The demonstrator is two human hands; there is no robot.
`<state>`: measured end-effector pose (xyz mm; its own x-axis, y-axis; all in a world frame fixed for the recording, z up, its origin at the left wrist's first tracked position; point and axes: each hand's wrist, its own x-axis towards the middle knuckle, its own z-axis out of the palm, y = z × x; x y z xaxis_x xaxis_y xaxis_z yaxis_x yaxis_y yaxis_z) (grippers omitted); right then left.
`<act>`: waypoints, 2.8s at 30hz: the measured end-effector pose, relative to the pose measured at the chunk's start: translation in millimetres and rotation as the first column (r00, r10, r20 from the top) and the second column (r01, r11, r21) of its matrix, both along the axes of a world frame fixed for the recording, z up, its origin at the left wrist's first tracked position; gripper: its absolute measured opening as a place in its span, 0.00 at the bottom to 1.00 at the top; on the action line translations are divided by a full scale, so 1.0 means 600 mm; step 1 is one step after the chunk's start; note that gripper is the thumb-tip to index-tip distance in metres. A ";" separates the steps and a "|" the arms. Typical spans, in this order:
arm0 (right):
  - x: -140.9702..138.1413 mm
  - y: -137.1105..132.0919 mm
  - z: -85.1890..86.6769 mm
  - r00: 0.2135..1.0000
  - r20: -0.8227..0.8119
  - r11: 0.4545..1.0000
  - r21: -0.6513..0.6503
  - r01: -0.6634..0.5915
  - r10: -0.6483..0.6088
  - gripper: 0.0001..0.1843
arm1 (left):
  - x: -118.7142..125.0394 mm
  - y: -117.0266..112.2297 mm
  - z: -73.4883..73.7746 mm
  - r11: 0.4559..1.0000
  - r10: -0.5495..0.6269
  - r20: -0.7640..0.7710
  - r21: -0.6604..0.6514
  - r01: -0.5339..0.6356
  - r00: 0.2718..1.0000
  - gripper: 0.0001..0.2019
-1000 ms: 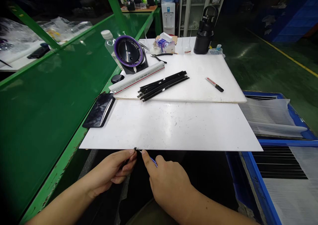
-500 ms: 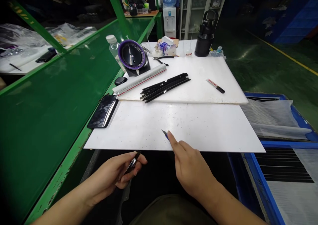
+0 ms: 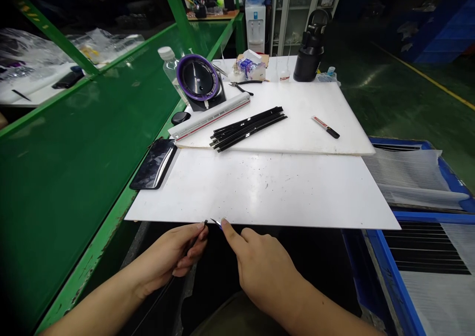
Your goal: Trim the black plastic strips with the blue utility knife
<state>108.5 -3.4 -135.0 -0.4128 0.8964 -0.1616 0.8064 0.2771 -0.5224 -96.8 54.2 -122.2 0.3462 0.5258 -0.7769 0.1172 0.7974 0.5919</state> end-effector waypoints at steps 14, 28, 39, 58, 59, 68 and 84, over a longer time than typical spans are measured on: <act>-0.016 0.011 0.005 0.998 0.058 1.000 0.001 -0.030 0.029 0.36 | -0.007 0.003 -0.006 1.000 -0.029 0.006 -0.001 0.029 1.000 0.14; -0.020 0.007 0.009 0.961 0.263 0.990 0.084 -0.111 0.085 0.42 | -0.008 0.004 -0.005 1.000 -0.029 0.016 0.004 0.029 0.999 0.16; -0.020 0.006 0.013 0.977 0.207 0.994 0.078 -0.073 0.055 0.38 | -0.009 0.006 -0.006 0.999 -0.051 0.017 0.010 0.051 0.999 0.15; -0.009 -0.003 0.020 0.990 0.128 0.998 -0.011 0.054 -0.052 0.36 | -0.006 -0.001 -0.003 0.999 0.030 -0.026 -0.021 -0.030 0.999 0.17; -0.010 -0.001 0.019 0.991 0.125 0.998 -0.012 0.054 -0.052 0.35 | -0.007 0.000 -0.004 0.999 0.038 -0.032 -0.021 -0.039 0.999 0.16; -0.011 0.005 0.017 0.995 0.090 0.999 -0.024 0.044 -0.041 0.34 | -0.011 0.005 0.000 0.985 0.068 0.098 -0.168 -0.051 0.993 0.14; -0.015 0.010 0.014 0.998 0.059 0.999 -0.011 0.036 -0.036 0.32 | -0.003 -0.009 -0.006 0.998 0.058 -0.016 0.014 -0.058 0.998 0.15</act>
<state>99.8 2.4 -126.7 -0.3699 0.9083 -0.1956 0.8451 0.2414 -0.4770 -98.4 48.7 -125.7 0.3019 0.5550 -0.7752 0.0810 0.7952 0.6009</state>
